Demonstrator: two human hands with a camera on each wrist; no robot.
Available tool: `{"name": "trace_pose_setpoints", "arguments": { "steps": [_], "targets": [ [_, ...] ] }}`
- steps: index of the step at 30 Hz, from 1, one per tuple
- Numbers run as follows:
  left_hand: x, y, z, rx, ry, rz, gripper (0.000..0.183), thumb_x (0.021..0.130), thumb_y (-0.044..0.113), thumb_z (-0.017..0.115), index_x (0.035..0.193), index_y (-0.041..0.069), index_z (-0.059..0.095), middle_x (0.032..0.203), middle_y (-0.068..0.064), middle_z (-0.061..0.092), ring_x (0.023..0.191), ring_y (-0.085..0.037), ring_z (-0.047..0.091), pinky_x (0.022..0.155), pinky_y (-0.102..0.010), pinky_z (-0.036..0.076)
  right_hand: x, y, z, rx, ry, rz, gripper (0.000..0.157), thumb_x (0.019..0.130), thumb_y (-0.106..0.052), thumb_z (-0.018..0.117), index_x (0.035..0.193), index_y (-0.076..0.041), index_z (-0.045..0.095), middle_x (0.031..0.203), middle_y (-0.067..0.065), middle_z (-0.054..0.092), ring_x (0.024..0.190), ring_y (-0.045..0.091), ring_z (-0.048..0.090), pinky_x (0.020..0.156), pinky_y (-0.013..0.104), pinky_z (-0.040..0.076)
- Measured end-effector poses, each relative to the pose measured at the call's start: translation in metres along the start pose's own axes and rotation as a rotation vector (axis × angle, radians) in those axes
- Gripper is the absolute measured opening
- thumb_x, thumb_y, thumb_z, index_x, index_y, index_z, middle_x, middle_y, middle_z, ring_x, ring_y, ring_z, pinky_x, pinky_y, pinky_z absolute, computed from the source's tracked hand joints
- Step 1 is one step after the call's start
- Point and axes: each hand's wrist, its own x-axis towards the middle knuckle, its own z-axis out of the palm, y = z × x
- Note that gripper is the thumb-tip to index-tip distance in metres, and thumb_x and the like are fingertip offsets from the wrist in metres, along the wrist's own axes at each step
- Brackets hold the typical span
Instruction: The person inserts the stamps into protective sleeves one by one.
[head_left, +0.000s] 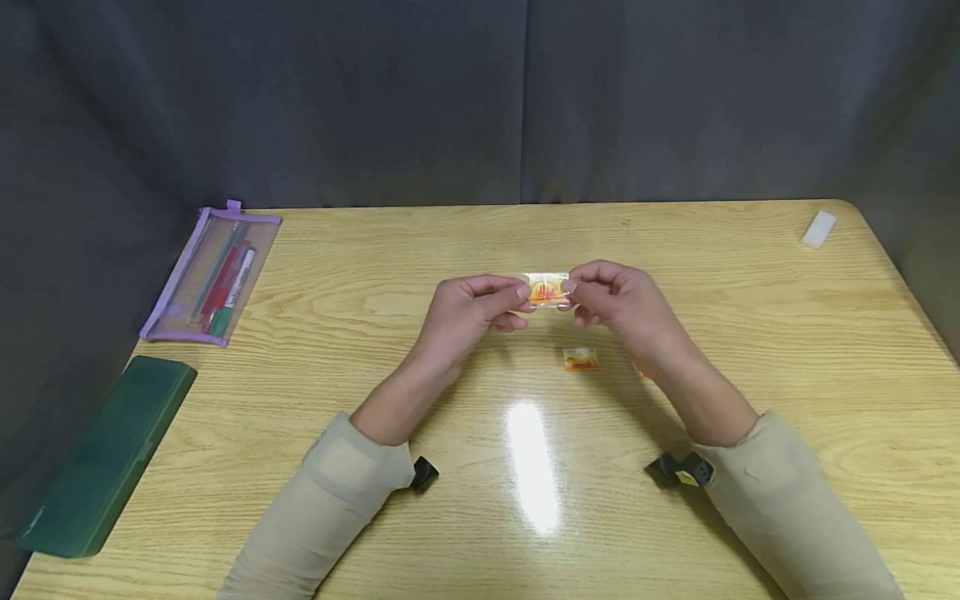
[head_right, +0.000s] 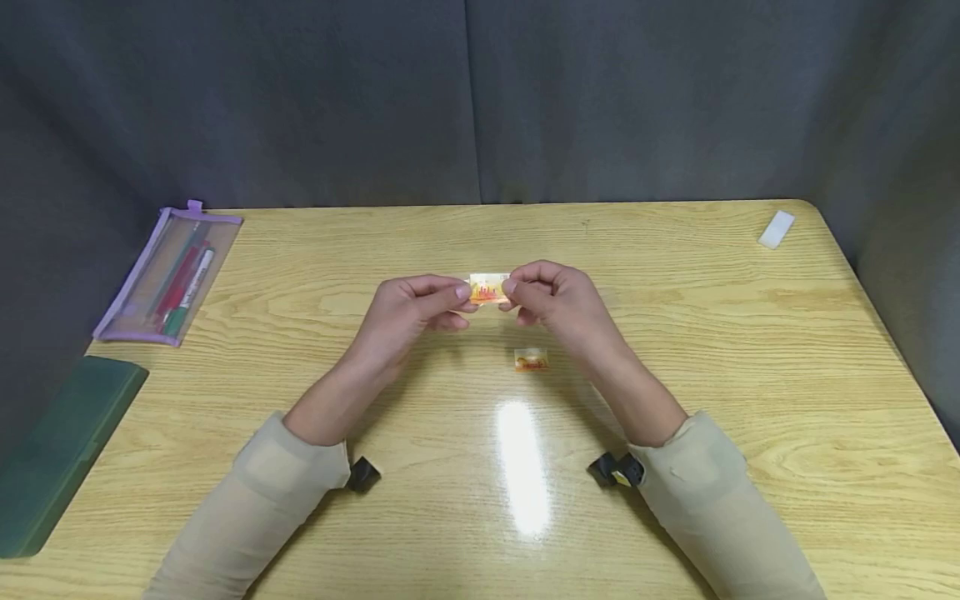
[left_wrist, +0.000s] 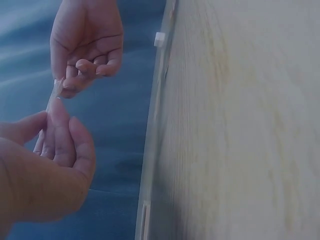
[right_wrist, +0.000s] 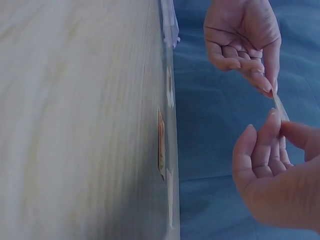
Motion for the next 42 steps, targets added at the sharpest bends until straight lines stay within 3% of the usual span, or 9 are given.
{"name": "trace_pose_setpoints", "arguments": {
  "steps": [4,8,22,30,37,42],
  "targets": [
    [-0.0006,-0.0003,0.0005,-0.002,0.000,-0.011,0.023,0.095,0.015,0.073,0.110,-0.002,0.075,0.089,-0.005,0.077,0.066,-0.011,0.073,0.072,-0.026,0.063,-0.0004,-0.0001,-0.0008,-0.019,-0.018,0.016,0.032,0.102,-0.022,0.062,0.122,0.003,0.064,0.087,-0.008,0.069,0.073,0.006,0.064,0.078,0.022,0.058],
    [-0.0011,-0.0012,0.0010,0.005,-0.002,-0.018,0.023,0.094,0.014,0.074,0.111,-0.001,0.076,0.091,-0.008,0.078,0.066,-0.011,0.073,0.071,-0.025,0.063,-0.0013,-0.0005,-0.0013,-0.047,-0.015,0.033,0.033,0.102,-0.026,0.063,0.118,0.003,0.066,0.088,-0.007,0.068,0.073,0.007,0.064,0.083,0.023,0.057],
    [-0.0012,-0.0024,0.0012,0.069,0.019,0.003,0.022,0.093,0.015,0.076,0.109,0.000,0.077,0.102,-0.016,0.078,0.068,-0.012,0.075,0.076,-0.030,0.064,-0.0013,-0.0001,0.0029,-0.004,0.004,0.039,0.025,0.100,-0.025,0.066,0.110,-0.002,0.068,0.084,-0.009,0.074,0.073,0.010,0.064,0.077,0.025,0.058],
    [-0.0026,-0.0014,0.0010,0.077,0.018,-0.004,0.021,0.093,0.015,0.075,0.107,0.000,0.077,0.090,-0.011,0.079,0.066,-0.011,0.074,0.076,-0.031,0.065,-0.0014,0.0008,0.0029,-0.023,-0.006,0.035,0.028,0.100,-0.028,0.067,0.108,-0.002,0.068,0.087,-0.009,0.073,0.076,0.014,0.066,0.081,0.029,0.059],
    [-0.0013,0.0000,-0.0008,0.071,0.032,-0.006,0.020,0.093,0.014,0.075,0.108,0.000,0.077,0.093,-0.014,0.079,0.065,-0.012,0.073,0.077,-0.034,0.065,-0.0032,-0.0014,-0.0008,-0.021,-0.007,0.008,0.037,0.106,-0.030,0.056,0.119,0.004,0.065,0.090,-0.005,0.069,0.074,0.008,0.066,0.082,0.022,0.060],
    [-0.0004,0.0005,-0.0027,0.094,0.009,-0.024,0.021,0.093,0.015,0.075,0.108,0.000,0.078,0.092,-0.014,0.079,0.065,-0.013,0.074,0.078,-0.034,0.064,-0.0032,-0.0021,-0.0018,-0.122,-0.009,0.025,0.037,0.102,-0.035,0.063,0.119,-0.002,0.068,0.098,-0.004,0.068,0.081,0.012,0.068,0.092,0.026,0.055]
  ]
}}
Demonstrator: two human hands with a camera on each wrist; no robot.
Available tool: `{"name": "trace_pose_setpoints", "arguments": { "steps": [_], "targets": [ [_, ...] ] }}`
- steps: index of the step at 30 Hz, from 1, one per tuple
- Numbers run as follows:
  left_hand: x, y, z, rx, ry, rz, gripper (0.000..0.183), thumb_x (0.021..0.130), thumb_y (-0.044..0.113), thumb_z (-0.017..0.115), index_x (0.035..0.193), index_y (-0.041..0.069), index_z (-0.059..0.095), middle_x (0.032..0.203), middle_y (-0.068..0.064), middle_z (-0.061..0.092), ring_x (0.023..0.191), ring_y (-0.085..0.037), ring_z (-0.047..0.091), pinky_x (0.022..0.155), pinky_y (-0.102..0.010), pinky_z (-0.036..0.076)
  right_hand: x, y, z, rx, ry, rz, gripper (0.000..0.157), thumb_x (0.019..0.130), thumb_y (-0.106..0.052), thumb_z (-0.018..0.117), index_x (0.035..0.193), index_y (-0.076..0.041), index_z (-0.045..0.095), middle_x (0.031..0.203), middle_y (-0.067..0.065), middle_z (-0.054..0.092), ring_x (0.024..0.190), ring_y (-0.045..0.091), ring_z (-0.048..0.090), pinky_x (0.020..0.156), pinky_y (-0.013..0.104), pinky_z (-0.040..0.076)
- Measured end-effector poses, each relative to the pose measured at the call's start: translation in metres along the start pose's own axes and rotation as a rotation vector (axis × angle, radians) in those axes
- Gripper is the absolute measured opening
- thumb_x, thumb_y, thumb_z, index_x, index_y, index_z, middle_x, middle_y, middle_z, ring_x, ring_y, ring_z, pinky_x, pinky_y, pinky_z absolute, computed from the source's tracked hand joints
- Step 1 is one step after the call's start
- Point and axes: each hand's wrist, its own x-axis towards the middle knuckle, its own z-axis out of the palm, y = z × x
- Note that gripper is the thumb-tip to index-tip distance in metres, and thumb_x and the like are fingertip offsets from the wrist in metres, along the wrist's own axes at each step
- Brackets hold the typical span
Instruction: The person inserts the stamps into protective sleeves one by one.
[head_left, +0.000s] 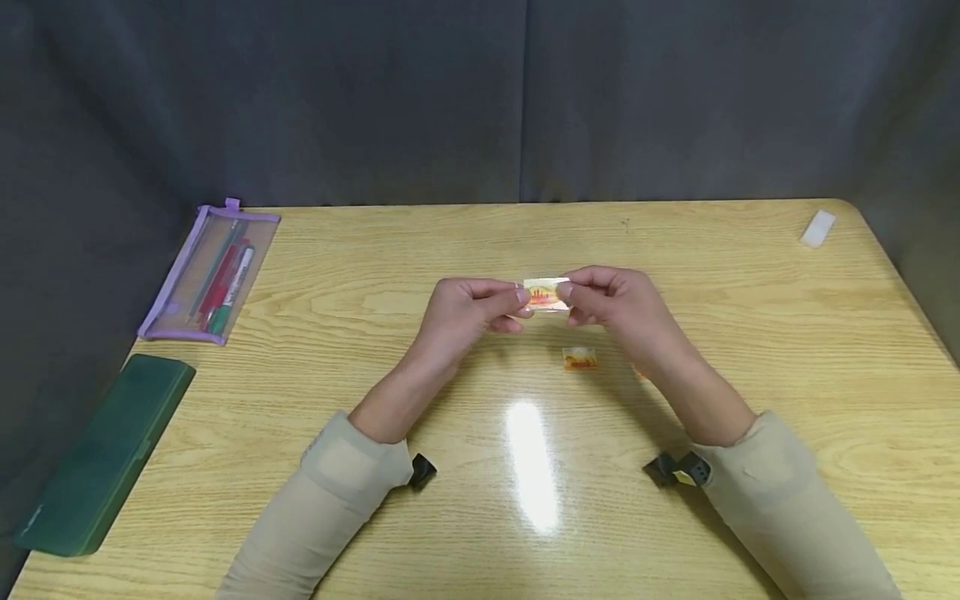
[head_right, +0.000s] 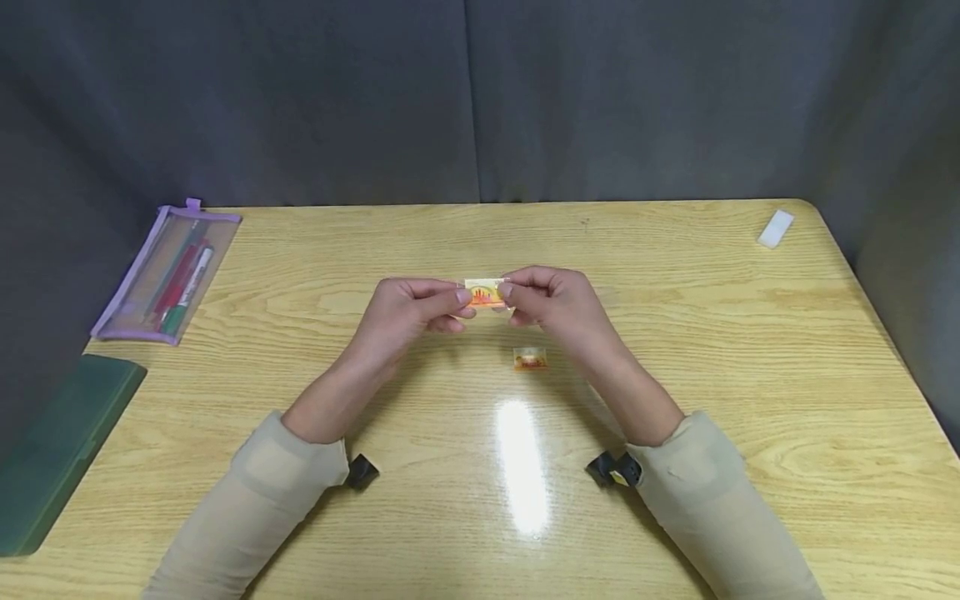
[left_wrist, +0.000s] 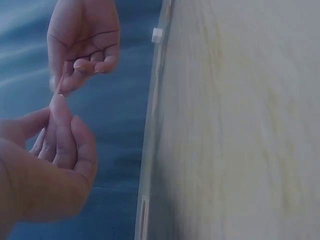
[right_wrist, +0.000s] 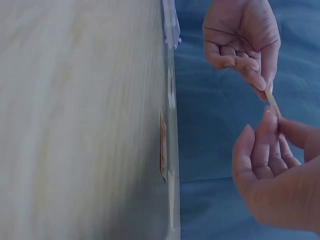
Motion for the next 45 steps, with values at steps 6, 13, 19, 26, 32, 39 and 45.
{"name": "trace_pose_setpoints", "arguments": {
  "steps": [6,13,19,26,32,39,45],
  "targets": [
    [0.001,0.001,-0.005,0.061,-0.025,-0.029,0.021,0.095,0.019,0.074,0.108,0.004,0.078,0.089,-0.011,0.079,0.068,-0.014,0.074,0.082,-0.037,0.064,-0.001,-0.006,-0.002,-0.089,-0.027,-0.011,0.030,0.103,-0.028,0.062,0.115,-0.002,0.070,0.099,-0.003,0.071,0.086,0.017,0.069,0.087,0.027,0.058],
    [-0.001,-0.001,-0.006,0.088,-0.053,-0.034,0.019,0.095,0.019,0.073,0.106,0.005,0.078,0.093,-0.011,0.079,0.076,-0.023,0.075,0.088,-0.042,0.063,-0.004,-0.003,-0.003,-0.118,-0.046,-0.009,0.028,0.103,-0.027,0.061,0.112,-0.002,0.070,0.093,-0.004,0.073,0.091,0.024,0.068,0.085,0.027,0.058],
    [0.001,-0.002,-0.009,0.083,-0.023,-0.058,0.017,0.094,0.019,0.074,0.106,0.008,0.078,0.103,-0.008,0.077,0.078,-0.025,0.075,0.088,-0.038,0.063,0.001,0.000,0.001,-0.121,-0.066,0.007,0.029,0.103,-0.031,0.061,0.114,-0.006,0.071,0.102,0.001,0.073,0.099,0.031,0.068,0.092,0.033,0.057],
    [0.019,0.010,-0.020,0.172,0.005,-0.044,0.017,0.093,0.016,0.074,0.106,0.006,0.079,0.105,-0.009,0.076,0.073,-0.016,0.072,0.085,-0.040,0.063,0.019,-0.007,0.000,-0.140,-0.061,0.063,0.031,0.101,-0.031,0.063,0.121,-0.008,0.072,0.115,0.004,0.070,0.101,0.027,0.070,0.101,0.039,0.056],
    [0.037,0.018,-0.032,0.328,-0.005,-0.076,0.020,0.094,0.020,0.074,0.111,0.012,0.079,0.094,-0.009,0.077,0.070,-0.027,0.071,0.071,-0.036,0.062,0.040,-0.011,0.000,-0.123,-0.128,0.080,0.030,0.101,-0.020,0.062,0.124,-0.001,0.067,0.098,0.001,0.073,0.084,0.016,0.065,0.087,0.034,0.060],
    [0.048,0.013,-0.035,0.425,0.011,-0.128,0.017,0.093,0.024,0.075,0.109,0.018,0.079,0.091,-0.008,0.078,0.063,-0.024,0.070,0.069,-0.037,0.062,0.056,-0.007,0.006,-0.180,-0.131,0.116,0.026,0.103,-0.017,0.058,0.122,-0.003,0.068,0.101,0.005,0.071,0.085,0.017,0.066,0.088,0.036,0.061],
    [0.054,0.011,-0.025,0.675,0.102,-0.158,0.014,0.093,0.033,0.075,0.103,0.026,0.080,0.085,0.001,0.079,0.060,-0.019,0.072,0.058,-0.032,0.050,0.063,-0.006,0.009,-0.239,-0.135,0.141,0.024,0.104,-0.014,0.058,0.122,0.000,0.067,0.103,0.014,0.073,0.084,0.016,0.069,0.080,0.030,0.062]
  ]
}}
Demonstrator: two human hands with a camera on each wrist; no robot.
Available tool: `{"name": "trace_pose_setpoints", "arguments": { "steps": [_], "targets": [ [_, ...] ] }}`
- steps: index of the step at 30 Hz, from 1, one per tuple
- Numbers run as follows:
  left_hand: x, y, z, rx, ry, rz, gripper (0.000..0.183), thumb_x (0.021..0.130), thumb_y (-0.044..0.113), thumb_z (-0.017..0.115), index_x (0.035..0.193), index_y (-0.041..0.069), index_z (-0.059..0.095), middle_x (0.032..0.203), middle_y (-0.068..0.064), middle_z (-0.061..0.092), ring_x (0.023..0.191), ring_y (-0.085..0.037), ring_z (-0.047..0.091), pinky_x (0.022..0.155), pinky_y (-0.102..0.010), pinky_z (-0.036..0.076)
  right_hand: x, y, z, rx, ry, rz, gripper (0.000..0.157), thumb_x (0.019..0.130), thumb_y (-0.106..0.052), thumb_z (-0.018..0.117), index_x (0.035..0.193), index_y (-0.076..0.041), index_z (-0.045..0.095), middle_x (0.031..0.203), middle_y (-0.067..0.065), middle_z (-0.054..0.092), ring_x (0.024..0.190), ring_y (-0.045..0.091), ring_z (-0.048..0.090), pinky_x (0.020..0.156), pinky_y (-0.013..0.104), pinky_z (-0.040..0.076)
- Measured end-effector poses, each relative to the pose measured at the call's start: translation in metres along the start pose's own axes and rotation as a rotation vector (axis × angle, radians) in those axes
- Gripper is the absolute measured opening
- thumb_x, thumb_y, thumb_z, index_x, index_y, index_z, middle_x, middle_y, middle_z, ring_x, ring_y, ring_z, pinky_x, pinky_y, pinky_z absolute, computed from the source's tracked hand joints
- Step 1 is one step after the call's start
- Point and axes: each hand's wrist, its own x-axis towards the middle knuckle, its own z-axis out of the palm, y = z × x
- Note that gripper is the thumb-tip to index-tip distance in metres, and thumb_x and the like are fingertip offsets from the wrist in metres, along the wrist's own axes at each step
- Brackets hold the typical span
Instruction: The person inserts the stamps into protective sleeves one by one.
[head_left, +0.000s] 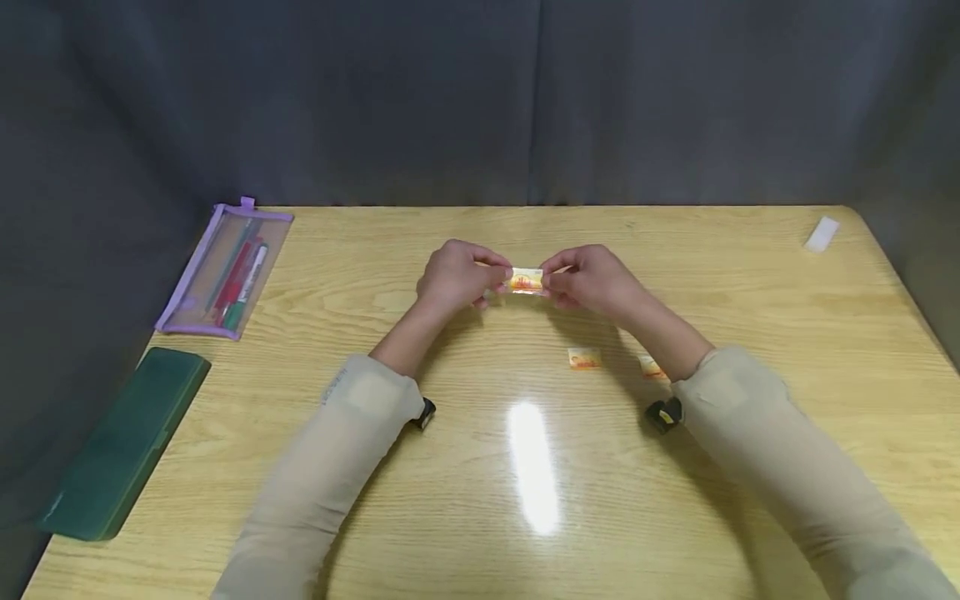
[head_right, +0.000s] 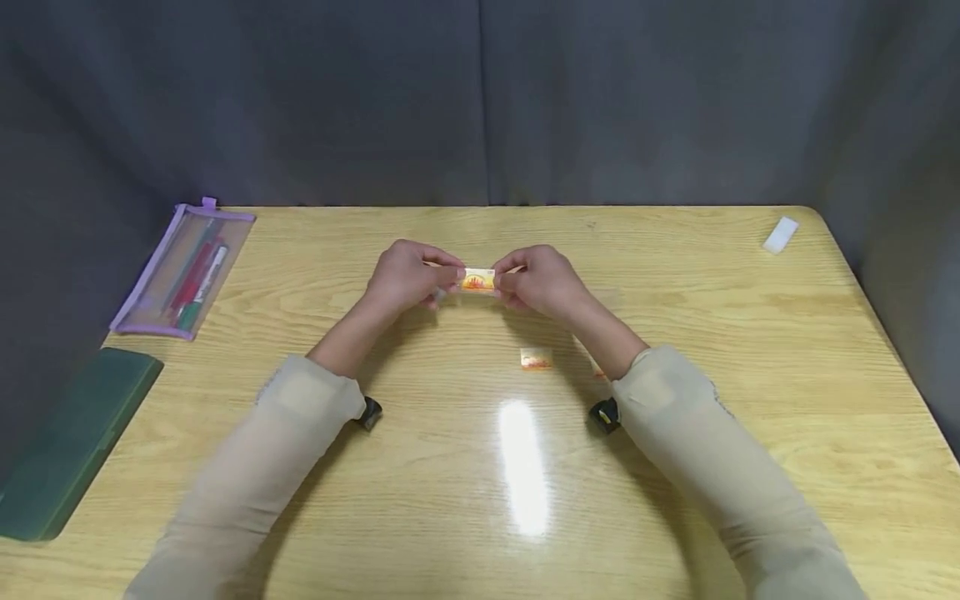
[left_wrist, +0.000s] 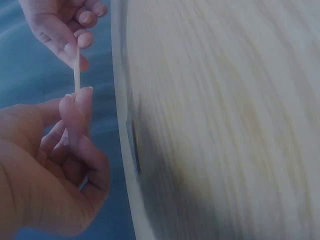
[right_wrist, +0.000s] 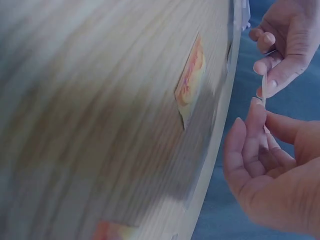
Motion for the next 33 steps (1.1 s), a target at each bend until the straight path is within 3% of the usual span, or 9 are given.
{"name": "trace_pose_setpoints", "arguments": {
  "steps": [6,16,21,26,29,33],
  "targets": [
    [0.000,0.000,0.005,0.126,0.032,-0.012,0.011,0.094,0.035,0.073,0.101,0.031,0.080,0.080,0.008,0.078,0.064,-0.017,0.074,0.065,-0.035,0.048,0.004,0.001,0.002,-0.055,-0.022,0.023,0.028,0.103,-0.015,0.059,0.127,-0.001,0.065,0.107,0.018,0.075,0.074,0.013,0.068,0.074,0.028,0.062],
    [0.007,-0.006,0.008,0.150,0.029,-0.031,0.009,0.094,0.033,0.072,0.097,0.030,0.079,0.078,0.009,0.078,0.062,-0.012,0.073,0.076,-0.038,0.046,0.013,0.002,0.010,-0.256,0.020,0.007,0.027,0.100,-0.014,0.064,0.125,-0.006,0.069,0.097,0.009,0.077,0.067,0.008,0.068,0.064,0.023,0.060],
    [0.007,-0.006,0.008,0.146,0.039,-0.033,0.010,0.094,0.035,0.073,0.098,0.028,0.079,0.079,0.007,0.077,0.062,-0.012,0.072,0.080,-0.040,0.046,0.014,0.000,0.010,-0.362,0.038,-0.043,0.030,0.101,-0.016,0.060,0.128,-0.007,0.068,0.095,0.009,0.078,0.064,0.010,0.068,0.068,0.025,0.056],
    [0.007,-0.007,0.007,0.143,0.036,-0.039,0.015,0.092,0.037,0.075,0.104,0.028,0.078,0.076,0.005,0.077,0.063,-0.012,0.072,0.078,-0.039,0.046,0.011,0.002,0.008,-0.434,0.077,-0.058,0.030,0.100,-0.020,0.062,0.127,-0.011,0.069,0.101,0.010,0.079,0.065,0.012,0.073,0.079,0.033,0.056],
    [0.006,-0.007,0.006,0.144,0.026,-0.030,0.019,0.092,0.039,0.075,0.108,0.029,0.077,0.074,0.000,0.076,0.063,-0.014,0.072,0.073,-0.037,0.045,0.008,0.003,0.005,-0.425,0.095,-0.070,0.031,0.100,-0.021,0.063,0.128,-0.010,0.069,0.105,0.013,0.079,0.068,0.015,0.075,0.077,0.034,0.057],
    [0.004,-0.010,0.002,0.073,-0.035,0.056,0.028,0.092,0.045,0.074,0.114,0.029,0.076,0.084,-0.002,0.077,0.066,-0.019,0.073,0.067,-0.034,0.049,0.000,0.005,-0.004,-0.443,0.106,-0.130,0.033,0.100,-0.021,0.062,0.131,-0.009,0.067,0.109,0.015,0.077,0.078,0.020,0.076,0.076,0.036,0.057]
  ]
}}
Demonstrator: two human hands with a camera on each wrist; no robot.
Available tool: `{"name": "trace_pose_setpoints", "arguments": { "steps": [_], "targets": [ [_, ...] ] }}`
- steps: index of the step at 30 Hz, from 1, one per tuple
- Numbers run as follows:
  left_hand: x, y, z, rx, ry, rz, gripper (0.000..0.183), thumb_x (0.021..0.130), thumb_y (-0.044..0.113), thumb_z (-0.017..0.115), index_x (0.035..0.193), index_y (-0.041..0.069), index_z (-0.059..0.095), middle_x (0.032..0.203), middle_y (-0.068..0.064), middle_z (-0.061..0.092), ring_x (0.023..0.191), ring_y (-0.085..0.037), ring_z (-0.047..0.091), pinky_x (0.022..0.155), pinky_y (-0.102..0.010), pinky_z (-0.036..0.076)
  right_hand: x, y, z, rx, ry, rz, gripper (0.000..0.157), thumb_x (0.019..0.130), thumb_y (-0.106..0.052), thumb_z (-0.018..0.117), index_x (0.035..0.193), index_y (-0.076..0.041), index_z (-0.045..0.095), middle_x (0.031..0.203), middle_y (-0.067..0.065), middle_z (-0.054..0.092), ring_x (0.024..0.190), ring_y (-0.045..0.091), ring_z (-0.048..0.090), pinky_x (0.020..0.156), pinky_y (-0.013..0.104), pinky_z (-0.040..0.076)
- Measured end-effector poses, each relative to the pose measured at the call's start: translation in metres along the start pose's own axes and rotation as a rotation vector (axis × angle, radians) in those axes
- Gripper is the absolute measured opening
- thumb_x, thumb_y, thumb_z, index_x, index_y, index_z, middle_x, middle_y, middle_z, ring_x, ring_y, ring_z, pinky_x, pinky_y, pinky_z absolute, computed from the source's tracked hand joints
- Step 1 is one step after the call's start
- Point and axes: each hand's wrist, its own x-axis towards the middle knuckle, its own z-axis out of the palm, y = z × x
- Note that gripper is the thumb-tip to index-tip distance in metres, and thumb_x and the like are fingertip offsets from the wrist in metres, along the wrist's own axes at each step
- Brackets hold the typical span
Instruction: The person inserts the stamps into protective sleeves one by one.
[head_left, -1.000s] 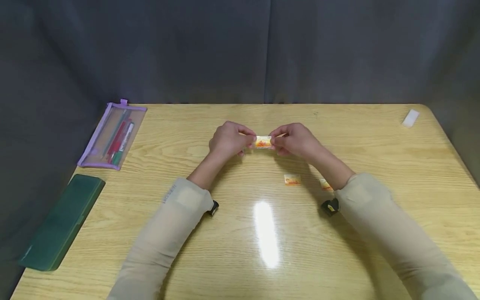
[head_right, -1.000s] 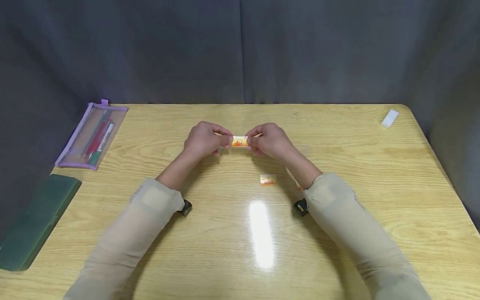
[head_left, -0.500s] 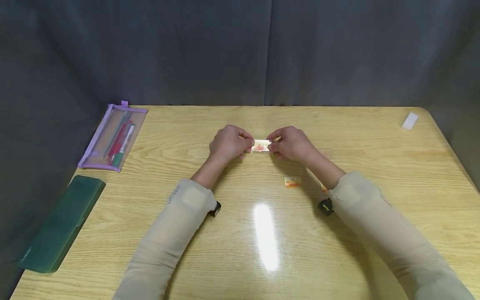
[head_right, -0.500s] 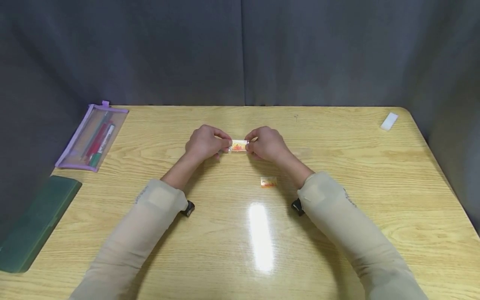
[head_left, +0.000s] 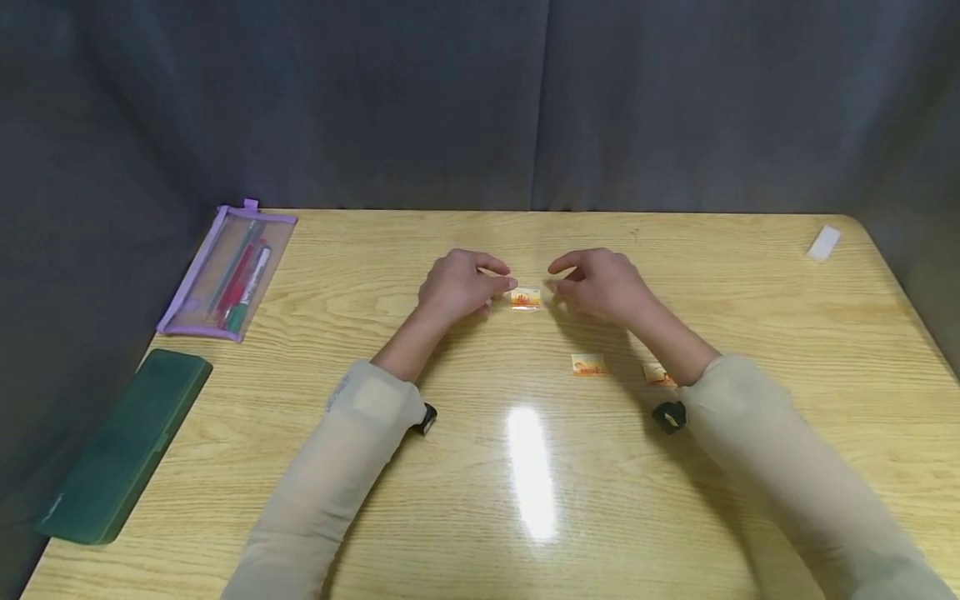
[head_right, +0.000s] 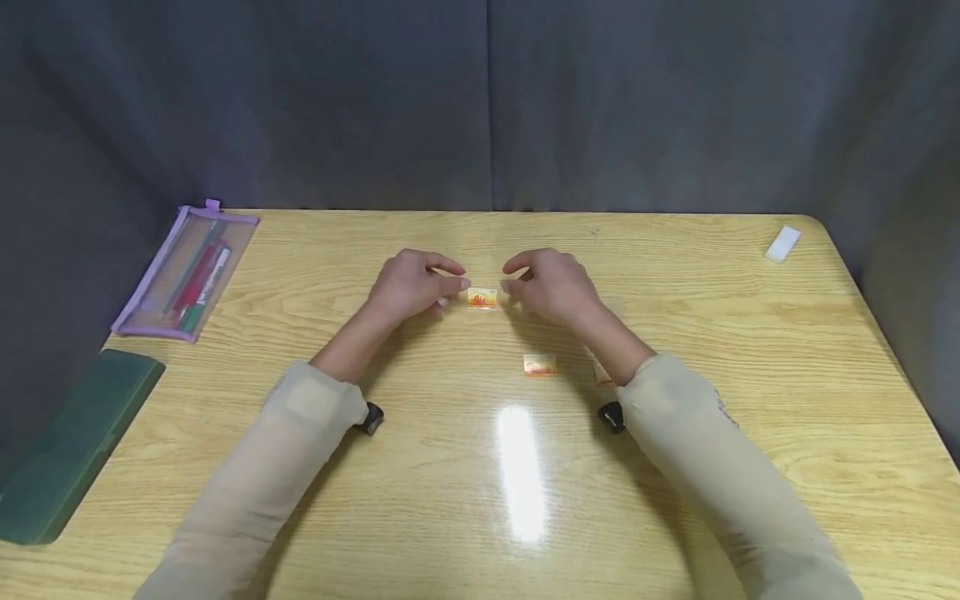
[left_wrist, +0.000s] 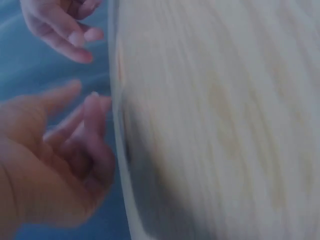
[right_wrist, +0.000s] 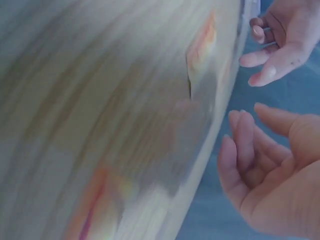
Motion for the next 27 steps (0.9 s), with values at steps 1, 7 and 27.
{"name": "trace_pose_setpoints", "arguments": {
  "steps": [1,7,27],
  "targets": [
    [-0.001,0.000,-0.001,-0.029,-0.026,0.036,0.032,0.092,0.048,0.073,0.117,0.028,0.075,0.088,-0.002,0.077,0.068,-0.021,0.073,0.065,-0.034,0.051,-0.003,0.002,-0.003,-0.005,0.006,-0.015,0.034,0.100,-0.021,0.062,0.132,-0.009,0.067,0.111,0.015,0.077,0.083,0.022,0.076,0.078,0.038,0.057],
    [-0.011,0.000,-0.005,-0.132,-0.179,0.248,0.056,0.090,0.058,0.070,0.134,0.025,0.066,0.106,0.000,0.077,0.088,-0.021,0.075,0.071,-0.040,0.059,-0.022,0.014,-0.016,0.008,0.031,-0.092,0.040,0.102,-0.028,0.063,0.138,-0.011,0.063,0.125,0.014,0.072,0.114,0.034,0.069,0.096,0.051,0.056],
    [-0.017,0.026,0.032,0.267,-0.081,0.386,0.083,0.086,0.063,0.072,0.157,0.040,0.035,0.149,0.001,0.058,0.156,-0.030,0.024,0.127,-0.059,0.018,-0.085,0.059,-0.032,0.043,0.033,-0.115,0.051,0.104,-0.043,0.056,0.148,-0.017,0.054,0.142,0.008,0.063,0.125,0.038,0.064,0.101,0.060,0.052]
  ]
}}
